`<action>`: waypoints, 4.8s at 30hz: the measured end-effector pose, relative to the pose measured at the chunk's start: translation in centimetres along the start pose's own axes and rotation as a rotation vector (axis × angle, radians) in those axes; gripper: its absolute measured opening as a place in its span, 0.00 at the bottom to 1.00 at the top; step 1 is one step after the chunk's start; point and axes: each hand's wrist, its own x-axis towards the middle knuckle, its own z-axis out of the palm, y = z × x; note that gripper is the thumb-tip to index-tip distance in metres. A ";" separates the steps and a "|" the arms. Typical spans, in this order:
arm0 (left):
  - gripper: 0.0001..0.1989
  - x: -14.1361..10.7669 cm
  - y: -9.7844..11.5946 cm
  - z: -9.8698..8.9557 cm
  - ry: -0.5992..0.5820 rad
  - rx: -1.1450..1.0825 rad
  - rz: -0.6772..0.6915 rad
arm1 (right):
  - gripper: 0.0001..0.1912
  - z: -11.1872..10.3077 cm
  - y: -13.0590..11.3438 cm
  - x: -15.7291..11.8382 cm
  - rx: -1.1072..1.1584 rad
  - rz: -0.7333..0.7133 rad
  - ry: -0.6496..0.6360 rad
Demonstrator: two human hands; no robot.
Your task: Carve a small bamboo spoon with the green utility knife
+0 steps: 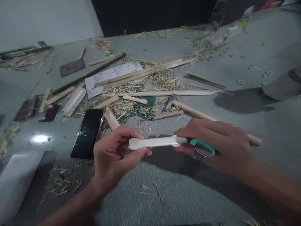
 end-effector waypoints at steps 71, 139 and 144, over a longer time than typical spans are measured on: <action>0.16 -2.7 -1.0 2.0 -0.418 -0.349 -0.554 | 0.24 2.0 -2.6 0.1 -0.147 0.052 -0.156; 0.15 -1.9 -0.8 2.1 -0.373 -0.094 -0.539 | 0.18 1.2 -3.6 1.1 0.560 0.569 -0.410; 0.17 -1.8 -0.8 2.0 -0.365 -0.048 -0.497 | 0.17 1.2 -3.7 1.1 0.549 0.579 -0.427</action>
